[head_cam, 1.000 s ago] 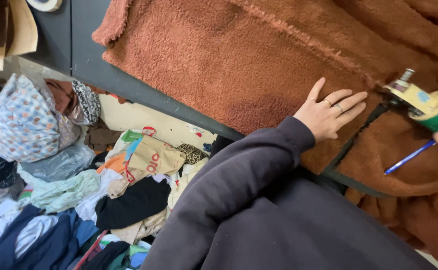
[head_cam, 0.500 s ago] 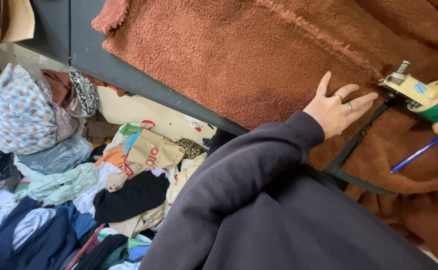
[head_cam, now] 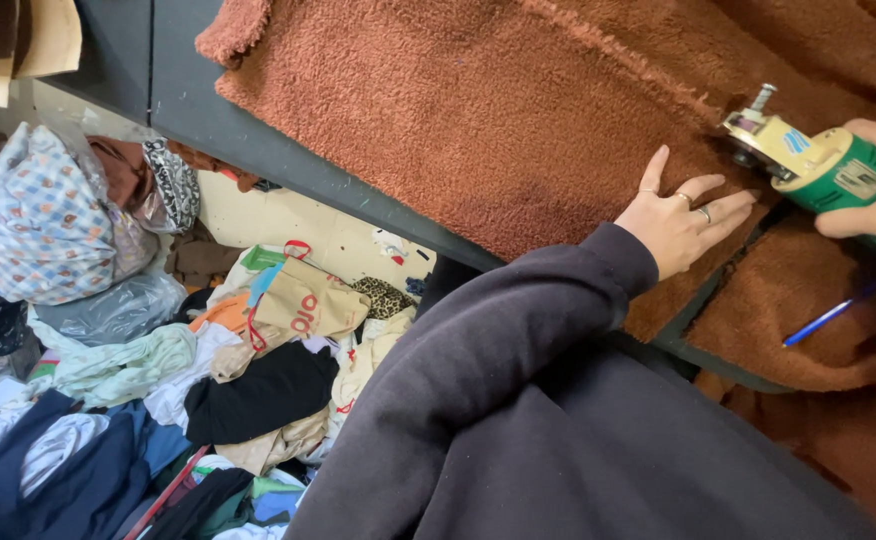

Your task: The person uses a green electric rotary cutter to cut a large piece of brown fabric on a work table. They place a cardboard template on the fabric, trace its outline with a blue pen, and then cut along the marked lines. The person also handles the cut fabric pieces and the template during the process.

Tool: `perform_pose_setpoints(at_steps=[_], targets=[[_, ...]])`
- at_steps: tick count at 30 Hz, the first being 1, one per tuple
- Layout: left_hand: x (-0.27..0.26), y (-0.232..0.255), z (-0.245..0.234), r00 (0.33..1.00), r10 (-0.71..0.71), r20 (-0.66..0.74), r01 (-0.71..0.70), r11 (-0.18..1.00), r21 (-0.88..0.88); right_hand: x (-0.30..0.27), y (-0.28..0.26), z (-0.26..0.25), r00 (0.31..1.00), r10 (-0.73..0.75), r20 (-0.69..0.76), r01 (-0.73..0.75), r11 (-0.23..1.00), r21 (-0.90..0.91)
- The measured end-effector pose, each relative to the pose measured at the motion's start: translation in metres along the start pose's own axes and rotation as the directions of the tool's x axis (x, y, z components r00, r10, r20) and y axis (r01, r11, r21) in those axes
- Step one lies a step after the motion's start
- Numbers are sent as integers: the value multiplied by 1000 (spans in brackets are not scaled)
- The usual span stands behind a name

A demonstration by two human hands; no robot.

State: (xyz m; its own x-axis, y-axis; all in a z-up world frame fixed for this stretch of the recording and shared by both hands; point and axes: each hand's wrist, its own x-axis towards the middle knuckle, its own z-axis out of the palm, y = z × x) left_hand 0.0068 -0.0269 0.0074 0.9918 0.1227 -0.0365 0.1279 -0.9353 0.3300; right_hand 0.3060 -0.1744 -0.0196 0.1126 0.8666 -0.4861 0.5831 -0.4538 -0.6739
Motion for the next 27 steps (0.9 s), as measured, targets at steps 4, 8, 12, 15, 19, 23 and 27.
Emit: perform_pose_setpoints(at_steps=[4, 8, 12, 15, 19, 23, 27], targets=[[1, 0, -4, 1000, -13, -12, 12, 1000, -5, 25, -36, -9, 998, 53, 25, -43, 950, -309], [-2, -1, -7, 1000, -18, 2, 18, 1000, -3, 41, -70, -10, 998, 55, 38, -32, 889, -457], [-1, 0, -2, 999, -33, -28, 33, 999, -1, 52, -102, -12, 994, 107, 35, -74, 856, -511], [-2, 2, -3, 999, -38, -17, 38, 999, -1, 61, -114, -11, 993, 115, 27, -83, 840, -536], [-2, 2, 6, 1000, -25, -4, 25, 1000, 10, 77, -121, -9, 995, 94, 15, -66, 801, -595], [-8, -5, -34, 999, -16, 51, 17, 1000, -17, 91, -145, -8, 995, 98, 9, -73, 800, -596], [-18, -6, -49, 990, 16, 140, -2, 995, -98, 102, -149, -4, 996, 85, 12, -65, 837, -544]])
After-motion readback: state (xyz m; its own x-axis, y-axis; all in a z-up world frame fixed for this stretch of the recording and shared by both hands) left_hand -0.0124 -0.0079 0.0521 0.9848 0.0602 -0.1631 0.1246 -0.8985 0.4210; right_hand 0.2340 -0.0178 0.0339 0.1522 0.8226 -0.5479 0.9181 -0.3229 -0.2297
